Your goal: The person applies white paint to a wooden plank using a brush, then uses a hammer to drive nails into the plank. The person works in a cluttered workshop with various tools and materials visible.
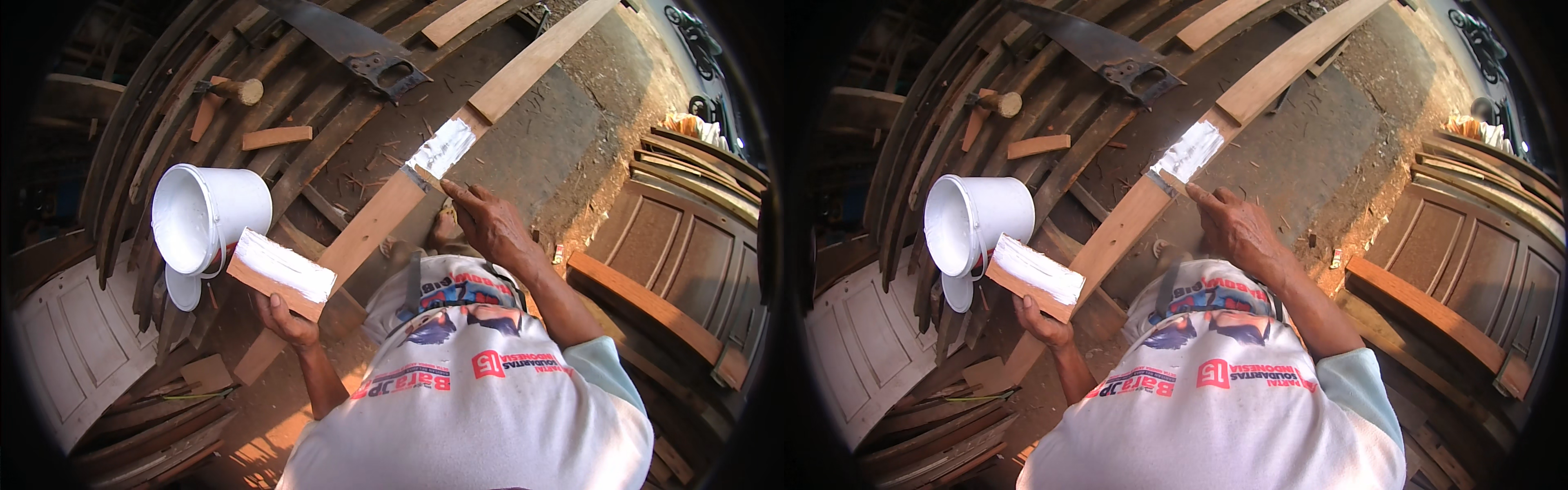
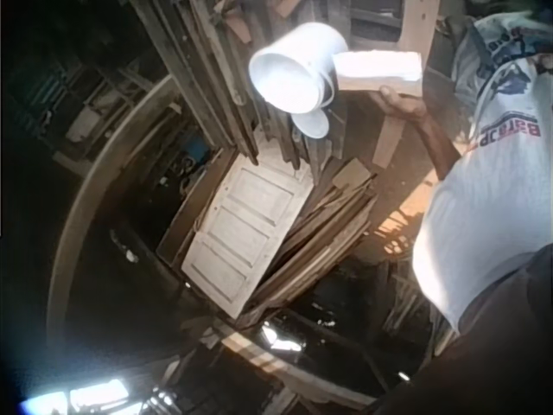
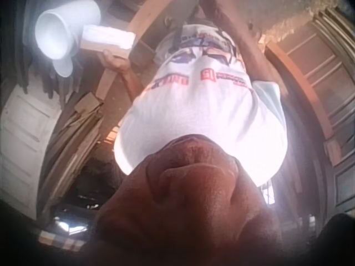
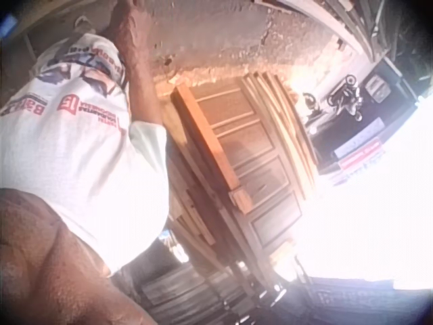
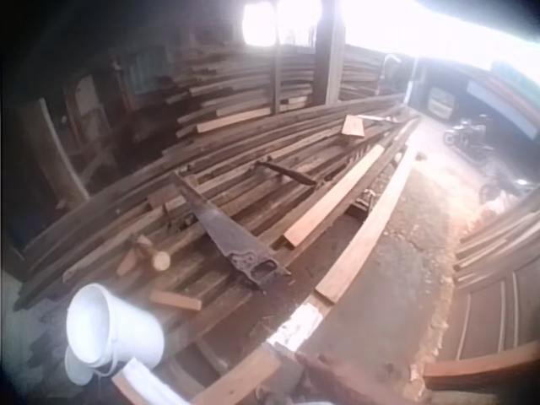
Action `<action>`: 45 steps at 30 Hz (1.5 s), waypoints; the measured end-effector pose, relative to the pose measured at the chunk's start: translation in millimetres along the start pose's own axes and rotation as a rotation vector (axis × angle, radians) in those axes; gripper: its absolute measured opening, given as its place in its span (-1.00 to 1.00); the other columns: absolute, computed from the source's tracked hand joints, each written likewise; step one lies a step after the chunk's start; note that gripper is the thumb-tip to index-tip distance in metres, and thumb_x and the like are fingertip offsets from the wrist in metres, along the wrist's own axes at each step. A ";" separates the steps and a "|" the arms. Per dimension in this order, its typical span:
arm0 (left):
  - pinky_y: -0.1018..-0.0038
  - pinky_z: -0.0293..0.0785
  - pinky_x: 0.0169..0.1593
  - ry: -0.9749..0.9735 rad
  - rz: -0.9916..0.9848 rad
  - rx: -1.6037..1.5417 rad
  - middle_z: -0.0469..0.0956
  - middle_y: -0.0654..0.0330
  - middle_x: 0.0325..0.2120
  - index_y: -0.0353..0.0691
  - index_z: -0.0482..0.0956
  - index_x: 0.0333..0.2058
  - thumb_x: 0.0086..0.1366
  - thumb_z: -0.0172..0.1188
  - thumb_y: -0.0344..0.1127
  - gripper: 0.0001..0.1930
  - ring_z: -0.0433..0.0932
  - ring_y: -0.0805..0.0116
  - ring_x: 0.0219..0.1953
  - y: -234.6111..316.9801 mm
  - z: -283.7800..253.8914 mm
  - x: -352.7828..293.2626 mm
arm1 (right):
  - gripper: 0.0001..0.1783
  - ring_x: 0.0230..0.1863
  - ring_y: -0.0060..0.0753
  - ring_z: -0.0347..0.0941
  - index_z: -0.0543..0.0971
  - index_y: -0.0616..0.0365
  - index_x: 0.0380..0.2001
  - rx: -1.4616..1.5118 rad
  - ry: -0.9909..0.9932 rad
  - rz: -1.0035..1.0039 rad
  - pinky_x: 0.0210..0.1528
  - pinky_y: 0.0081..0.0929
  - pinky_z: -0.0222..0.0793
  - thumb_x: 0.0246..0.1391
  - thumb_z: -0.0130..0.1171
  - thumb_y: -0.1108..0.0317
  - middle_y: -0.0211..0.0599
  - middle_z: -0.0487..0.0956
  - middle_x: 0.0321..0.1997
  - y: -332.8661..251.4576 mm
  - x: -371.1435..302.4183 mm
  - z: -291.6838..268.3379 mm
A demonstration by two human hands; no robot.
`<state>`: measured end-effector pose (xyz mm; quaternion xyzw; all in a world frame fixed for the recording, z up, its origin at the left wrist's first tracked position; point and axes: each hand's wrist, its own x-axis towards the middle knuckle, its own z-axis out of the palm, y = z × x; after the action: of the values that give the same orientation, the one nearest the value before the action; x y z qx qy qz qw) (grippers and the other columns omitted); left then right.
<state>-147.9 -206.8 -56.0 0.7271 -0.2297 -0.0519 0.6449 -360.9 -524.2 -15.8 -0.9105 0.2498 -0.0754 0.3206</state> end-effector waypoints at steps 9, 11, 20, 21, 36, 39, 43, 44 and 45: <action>0.16 0.62 0.17 -0.005 -0.050 -0.029 0.44 -0.28 0.24 -0.63 0.36 0.29 0.51 -0.16 -0.06 -0.33 0.57 -0.08 0.21 5.8 0.5 -0.4 | -0.42 -0.24 0.07 0.63 0.50 -0.19 0.37 -0.174 0.029 0.047 -0.26 -0.04 0.58 0.30 0.22 0.39 -0.16 0.58 -0.17 1.7 -3.0 -4.3; 0.16 0.62 0.17 -0.004 -0.057 -0.038 0.44 -0.28 0.24 -0.63 0.35 0.29 0.50 -0.16 -0.06 -0.33 0.57 -0.08 0.21 7.5 1.6 0.0 | -0.41 -0.24 0.05 0.64 0.49 -0.19 0.38 -0.211 0.119 0.094 -0.25 -0.05 0.59 0.29 0.22 0.42 -0.17 0.58 -0.17 7.9 1.2 -4.1; 0.15 0.61 0.19 -0.003 -0.066 -0.069 0.46 -0.28 0.23 -0.62 0.31 0.32 0.49 -0.14 -0.07 -0.31 0.57 -0.07 0.20 1.0 -0.9 -1.0 | -0.46 -0.21 0.07 0.65 0.55 -0.22 0.35 -0.242 0.088 0.101 -0.23 -0.09 0.58 0.33 0.24 0.38 -0.18 0.63 -0.13 -1.2 5.8 -5.3; 0.15 0.61 0.19 0.005 -0.083 -0.079 0.46 -0.28 0.23 -0.62 0.31 0.32 0.49 -0.14 -0.07 -0.31 0.57 -0.07 0.20 0.8 -1.3 -2.2 | -0.47 -0.22 0.07 0.64 0.55 -0.22 0.35 -0.255 0.113 0.132 -0.24 -0.08 0.57 0.34 0.24 0.38 -0.17 0.63 -0.13 2.2 9.4 -8.1; 0.17 0.61 0.17 0.009 -0.040 0.006 0.41 -0.29 0.25 -0.63 0.33 0.30 0.50 -0.13 -0.04 -0.31 0.56 -0.07 0.22 -0.4 -2.6 -3.1 | -0.48 -0.28 0.08 0.62 0.55 -0.22 0.34 -0.031 0.016 0.075 -0.25 -0.05 0.56 0.34 0.24 0.34 -0.18 0.59 -0.21 5.6 -24.4 -13.2; 0.16 0.61 0.17 0.012 -0.074 -0.042 0.43 -0.29 0.25 -0.63 0.32 0.31 0.50 -0.13 -0.03 -0.31 0.56 -0.07 0.22 8.8 4.4 -0.7 | -0.49 -0.26 0.06 0.64 0.56 -0.22 0.34 -0.041 0.001 0.064 -0.25 -0.06 0.57 0.35 0.23 0.33 -0.17 0.59 -0.21 11.1 -23.7 -13.3; 0.17 0.62 0.16 0.025 -0.090 -0.050 0.45 -0.28 0.23 -0.62 0.30 0.31 0.50 -0.13 -0.03 -0.31 0.57 -0.06 0.21 8.3 6.0 0.5 | -0.52 -0.25 0.06 0.65 0.57 -0.20 0.31 0.002 -0.073 0.087 -0.26 -0.04 0.56 0.36 0.21 0.33 -0.15 0.60 -0.20 6.5 -31.4 -24.0; 0.17 0.63 0.16 0.028 -0.097 -0.057 0.45 -0.28 0.23 -0.63 0.31 0.31 0.50 -0.13 -0.04 -0.31 0.57 -0.06 0.20 10.1 8.1 0.2 | -0.53 -0.24 0.07 0.65 0.58 -0.18 0.31 0.022 -0.042 0.103 -0.25 -0.03 0.55 0.36 0.20 0.34 -0.13 0.60 -0.20 4.9 -28.5 -28.4; 0.17 0.63 0.16 0.026 -0.107 -0.063 0.45 -0.28 0.23 -0.63 0.31 0.31 0.50 -0.13 -0.04 -0.31 0.57 -0.06 0.20 13.5 10.5 -0.2 | -0.53 -0.23 0.09 0.64 0.58 -0.16 0.30 0.044 -0.010 0.124 -0.24 -0.02 0.55 0.35 0.20 0.35 -0.12 0.60 -0.20 3.3 -22.4 -31.5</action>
<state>-155.5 -217.1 -44.8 0.7183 -0.1803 -0.0838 0.6667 -391.0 -532.3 7.4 -0.8864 0.3024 -0.0562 0.3460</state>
